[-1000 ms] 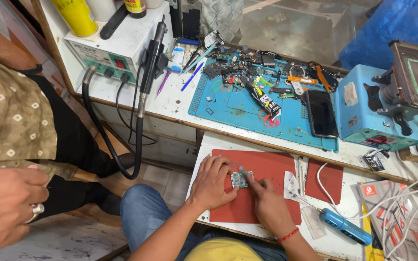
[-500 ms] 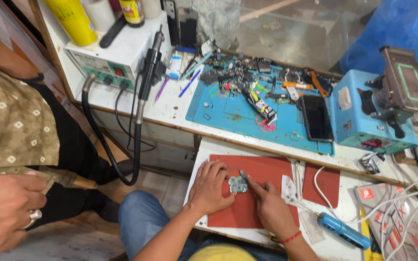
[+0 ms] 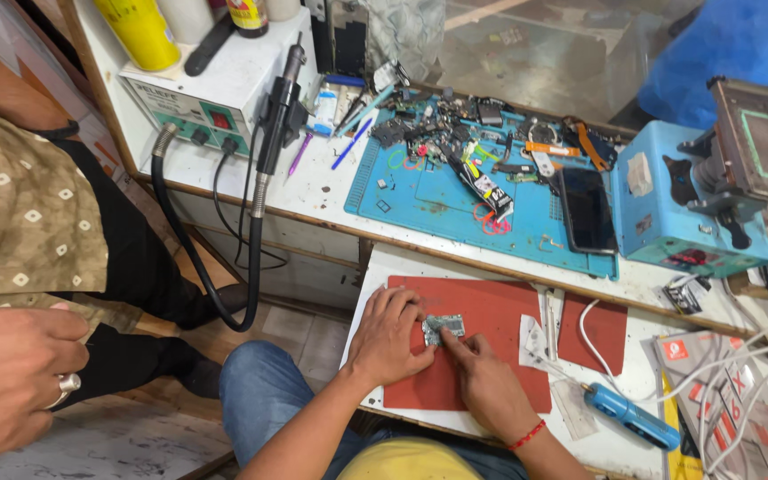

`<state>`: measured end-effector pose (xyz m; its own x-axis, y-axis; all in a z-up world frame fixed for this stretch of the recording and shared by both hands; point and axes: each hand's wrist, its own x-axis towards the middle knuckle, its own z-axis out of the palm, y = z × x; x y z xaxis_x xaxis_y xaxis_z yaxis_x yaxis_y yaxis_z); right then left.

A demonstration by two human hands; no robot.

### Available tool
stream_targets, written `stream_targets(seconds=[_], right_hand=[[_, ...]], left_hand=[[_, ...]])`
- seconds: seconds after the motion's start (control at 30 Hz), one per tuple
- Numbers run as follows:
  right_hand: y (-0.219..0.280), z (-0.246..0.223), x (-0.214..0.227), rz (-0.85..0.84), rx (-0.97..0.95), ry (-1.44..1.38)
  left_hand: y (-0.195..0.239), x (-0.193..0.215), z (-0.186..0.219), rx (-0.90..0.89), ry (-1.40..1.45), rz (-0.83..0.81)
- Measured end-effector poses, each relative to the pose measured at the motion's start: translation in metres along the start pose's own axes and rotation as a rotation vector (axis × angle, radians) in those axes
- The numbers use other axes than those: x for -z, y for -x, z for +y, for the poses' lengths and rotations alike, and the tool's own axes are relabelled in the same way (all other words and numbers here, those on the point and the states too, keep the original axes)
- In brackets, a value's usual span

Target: The person repeatedly rubs a small circuit board on a red mat using a small tool, likely a brush or scraper, to clean its surface. The person holds the board with one hand while scrubbing with the other, occasionally repositioning the board.

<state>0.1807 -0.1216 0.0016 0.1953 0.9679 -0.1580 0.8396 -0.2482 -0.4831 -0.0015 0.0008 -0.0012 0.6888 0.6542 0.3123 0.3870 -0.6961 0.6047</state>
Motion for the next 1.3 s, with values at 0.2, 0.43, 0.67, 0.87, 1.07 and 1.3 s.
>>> stream_targets(seconds=[0.2, 0.43, 0.67, 0.87, 1.07, 1.3], right_hand=[[0.005, -0.002, 0.004, 0.068, -0.037, -0.032], [0.006, -0.006, -0.001, 0.082, -0.028, -0.061], [0.005, 0.006, -0.001, 0.189, 0.133, 0.031], [0.004, -0.003, 0.000, 0.081, -0.022, -0.034], [0.006, -0.006, 0.002, 0.152, -0.014, -0.059], [0.002, -0.001, 0.004, 0.046, 0.004, -0.068]], left_hand=[[0.000, 0.000, 0.000, 0.011, 0.006, -0.002], [0.000, -0.003, -0.001, 0.009, -0.004, -0.015], [0.002, -0.006, -0.004, -0.001, 0.003, 0.000], [-0.001, -0.002, -0.004, 0.000, -0.007, -0.010], [0.001, -0.005, -0.002, 0.002, 0.000, 0.006], [-0.003, -0.004, -0.004, -0.010, -0.010, 0.005]])
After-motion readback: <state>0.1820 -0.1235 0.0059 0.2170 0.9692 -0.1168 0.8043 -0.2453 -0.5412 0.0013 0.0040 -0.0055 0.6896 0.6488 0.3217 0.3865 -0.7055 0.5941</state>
